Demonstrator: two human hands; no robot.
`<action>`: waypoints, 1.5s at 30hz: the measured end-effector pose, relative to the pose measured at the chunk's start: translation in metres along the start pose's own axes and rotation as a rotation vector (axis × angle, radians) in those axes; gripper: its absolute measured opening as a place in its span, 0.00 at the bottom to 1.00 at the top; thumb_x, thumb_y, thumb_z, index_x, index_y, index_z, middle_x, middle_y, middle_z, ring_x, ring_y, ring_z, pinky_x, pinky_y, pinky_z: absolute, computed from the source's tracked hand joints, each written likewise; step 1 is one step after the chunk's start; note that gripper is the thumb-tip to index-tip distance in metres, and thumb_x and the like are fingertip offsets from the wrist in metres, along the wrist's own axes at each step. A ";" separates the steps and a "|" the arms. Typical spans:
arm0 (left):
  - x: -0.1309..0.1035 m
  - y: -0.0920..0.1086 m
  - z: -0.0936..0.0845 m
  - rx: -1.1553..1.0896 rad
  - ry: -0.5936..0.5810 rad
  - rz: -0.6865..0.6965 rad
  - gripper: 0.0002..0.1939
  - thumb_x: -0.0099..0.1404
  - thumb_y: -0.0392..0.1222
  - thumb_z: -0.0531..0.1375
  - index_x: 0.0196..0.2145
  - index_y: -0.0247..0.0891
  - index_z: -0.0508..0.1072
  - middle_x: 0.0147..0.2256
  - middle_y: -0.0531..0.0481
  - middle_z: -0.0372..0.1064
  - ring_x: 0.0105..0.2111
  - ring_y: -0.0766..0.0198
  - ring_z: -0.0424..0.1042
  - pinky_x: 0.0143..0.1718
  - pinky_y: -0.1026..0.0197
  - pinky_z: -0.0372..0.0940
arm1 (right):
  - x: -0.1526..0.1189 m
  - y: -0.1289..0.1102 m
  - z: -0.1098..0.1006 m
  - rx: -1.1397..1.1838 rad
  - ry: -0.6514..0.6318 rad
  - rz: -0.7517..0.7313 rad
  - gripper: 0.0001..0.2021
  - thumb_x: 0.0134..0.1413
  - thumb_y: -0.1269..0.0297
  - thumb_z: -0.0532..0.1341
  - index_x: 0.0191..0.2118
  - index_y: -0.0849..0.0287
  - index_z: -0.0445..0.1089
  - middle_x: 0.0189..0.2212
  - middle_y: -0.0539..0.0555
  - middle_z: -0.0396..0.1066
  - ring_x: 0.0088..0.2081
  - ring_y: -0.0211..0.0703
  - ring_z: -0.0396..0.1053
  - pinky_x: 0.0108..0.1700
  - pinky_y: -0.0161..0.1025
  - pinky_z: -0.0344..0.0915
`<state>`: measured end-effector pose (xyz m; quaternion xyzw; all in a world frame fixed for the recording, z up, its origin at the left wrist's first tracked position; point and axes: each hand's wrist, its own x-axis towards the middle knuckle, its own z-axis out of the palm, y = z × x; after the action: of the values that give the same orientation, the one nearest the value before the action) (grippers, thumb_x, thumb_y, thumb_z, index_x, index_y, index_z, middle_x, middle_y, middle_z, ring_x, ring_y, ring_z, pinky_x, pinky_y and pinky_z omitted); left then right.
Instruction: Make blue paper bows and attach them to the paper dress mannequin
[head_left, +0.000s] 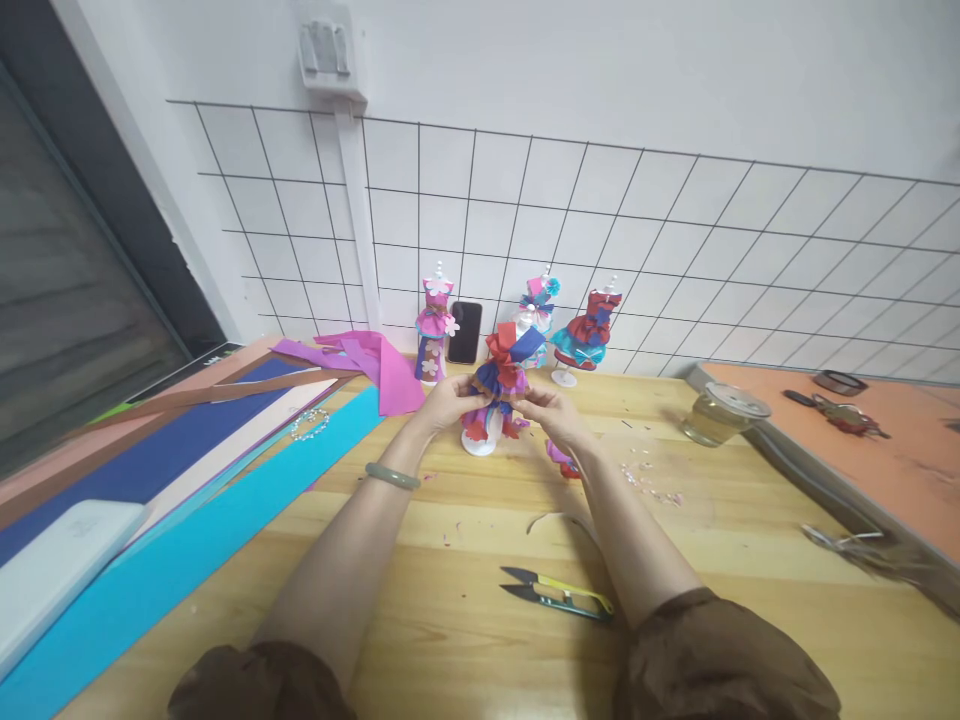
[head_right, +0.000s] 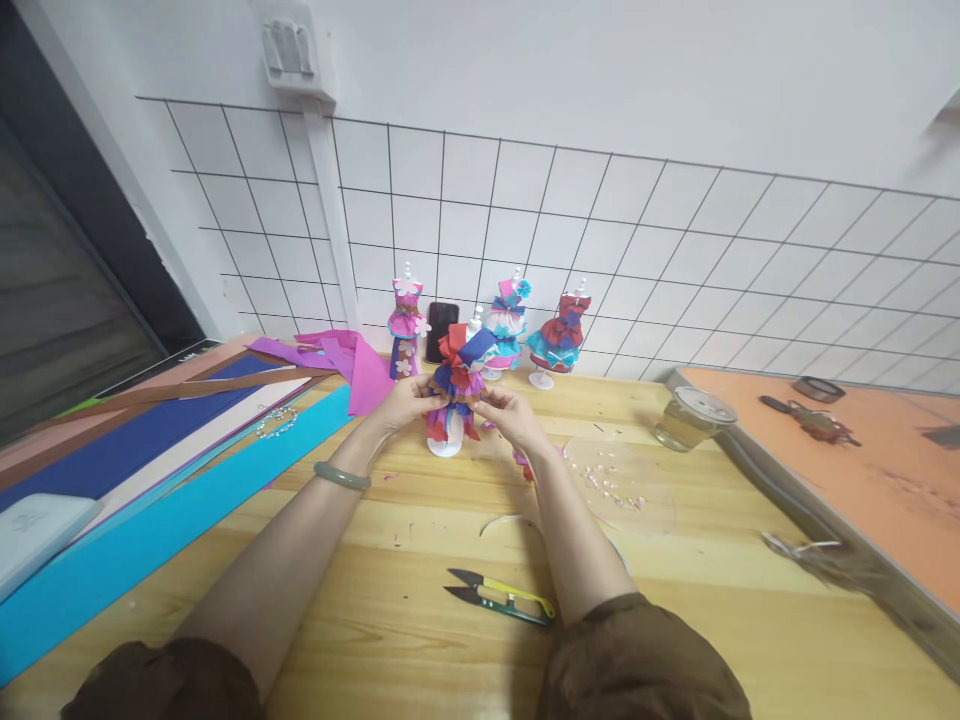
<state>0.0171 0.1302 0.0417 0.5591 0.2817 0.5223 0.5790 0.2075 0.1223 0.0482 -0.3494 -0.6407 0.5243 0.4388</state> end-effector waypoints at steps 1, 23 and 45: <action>0.000 0.001 -0.001 0.003 -0.013 0.000 0.17 0.41 0.36 0.66 0.32 0.33 0.71 0.27 0.52 0.69 0.30 0.66 0.68 0.41 0.57 0.61 | -0.001 -0.001 0.000 0.012 -0.006 0.006 0.16 0.38 0.58 0.64 0.38 0.53 0.71 0.36 0.50 0.71 0.31 0.39 0.66 0.28 0.34 0.59; -0.004 0.000 -0.006 -0.070 0.060 -0.048 0.20 0.39 0.35 0.67 0.33 0.31 0.71 0.30 0.49 0.70 0.33 0.64 0.69 0.41 0.58 0.60 | 0.007 0.009 0.015 -0.060 0.288 -0.167 0.18 0.32 0.61 0.66 0.33 0.55 0.62 0.29 0.50 0.67 0.31 0.39 0.65 0.27 0.34 0.61; -0.001 -0.006 -0.011 -0.058 0.054 -0.003 0.19 0.41 0.35 0.67 0.33 0.31 0.71 0.30 0.48 0.70 0.33 0.64 0.68 0.44 0.56 0.59 | -0.001 -0.005 0.017 -0.351 0.203 -0.432 0.06 0.46 0.62 0.59 0.28 0.56 0.73 0.42 0.55 0.65 0.46 0.45 0.61 0.48 0.44 0.57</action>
<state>0.0084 0.1343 0.0332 0.5272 0.2828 0.5443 0.5880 0.1927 0.1141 0.0517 -0.3262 -0.7340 0.2624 0.5348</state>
